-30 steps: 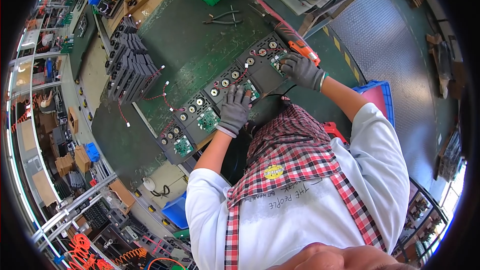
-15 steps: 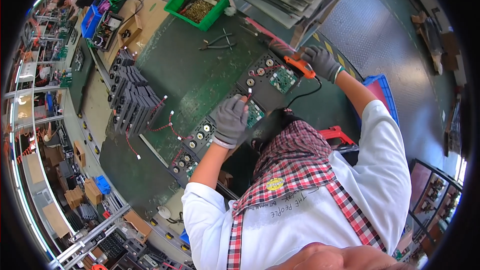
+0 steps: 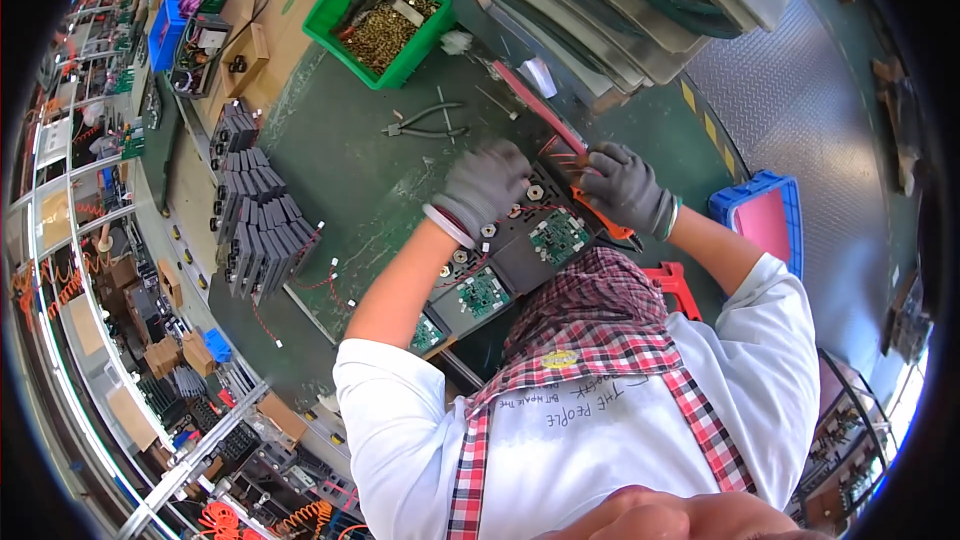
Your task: Assembling electrical control panels by attaching components and circuit boards.
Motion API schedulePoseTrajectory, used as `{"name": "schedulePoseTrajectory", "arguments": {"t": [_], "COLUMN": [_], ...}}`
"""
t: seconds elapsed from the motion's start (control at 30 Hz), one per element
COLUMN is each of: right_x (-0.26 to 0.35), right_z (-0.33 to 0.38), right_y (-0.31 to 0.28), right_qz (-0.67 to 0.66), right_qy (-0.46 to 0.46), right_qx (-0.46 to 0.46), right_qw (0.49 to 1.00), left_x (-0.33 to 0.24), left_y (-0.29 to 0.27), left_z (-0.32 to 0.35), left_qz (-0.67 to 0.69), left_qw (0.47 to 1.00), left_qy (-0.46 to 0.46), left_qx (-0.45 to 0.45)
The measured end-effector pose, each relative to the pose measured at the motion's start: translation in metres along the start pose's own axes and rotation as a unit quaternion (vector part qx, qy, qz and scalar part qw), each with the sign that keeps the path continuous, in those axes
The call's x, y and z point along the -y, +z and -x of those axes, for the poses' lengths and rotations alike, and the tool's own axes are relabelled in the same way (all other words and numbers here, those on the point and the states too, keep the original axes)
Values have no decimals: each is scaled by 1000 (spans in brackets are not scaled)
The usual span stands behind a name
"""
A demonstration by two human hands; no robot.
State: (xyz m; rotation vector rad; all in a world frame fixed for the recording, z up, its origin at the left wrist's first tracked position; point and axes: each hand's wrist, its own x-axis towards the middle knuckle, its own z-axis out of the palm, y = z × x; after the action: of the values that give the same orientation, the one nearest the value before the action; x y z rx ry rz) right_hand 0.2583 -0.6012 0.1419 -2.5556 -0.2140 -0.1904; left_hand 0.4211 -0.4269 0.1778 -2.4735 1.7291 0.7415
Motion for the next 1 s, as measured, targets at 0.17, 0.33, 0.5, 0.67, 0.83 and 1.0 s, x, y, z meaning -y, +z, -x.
{"name": "schedulePoseTrajectory", "arguments": {"t": [0.17, 0.33, 0.5, 0.67, 0.83, 1.0], "right_x": [4, 18, 29, 17, -28, -53], "right_z": [25, 34, 34, 30, 11, -11], "right_y": [5, 5, 9, 12, -3, 14], "right_qz": [-80, -95, -98, -101, 18, 19], "right_qy": [86, 49, 104, 77, -84, -256], "right_qx": [32, 9, 23, -11, 71, 95], "right_qw": [993, 994, 989, 992, 994, 962], "left_x": [-31, -29, -21, 20, 106, 183], "left_y": [58, 62, 68, 56, -13, -59], "left_z": [-1, 6, 11, 17, -19, -79], "left_qz": [-48, 121, 321, 376, 108, -7], "left_qw": [994, 982, 918, 869, 872, 913], "left_qy": [69, 44, 0, -119, -220, -333], "left_qx": [-75, -135, -232, -299, -423, -237]}}
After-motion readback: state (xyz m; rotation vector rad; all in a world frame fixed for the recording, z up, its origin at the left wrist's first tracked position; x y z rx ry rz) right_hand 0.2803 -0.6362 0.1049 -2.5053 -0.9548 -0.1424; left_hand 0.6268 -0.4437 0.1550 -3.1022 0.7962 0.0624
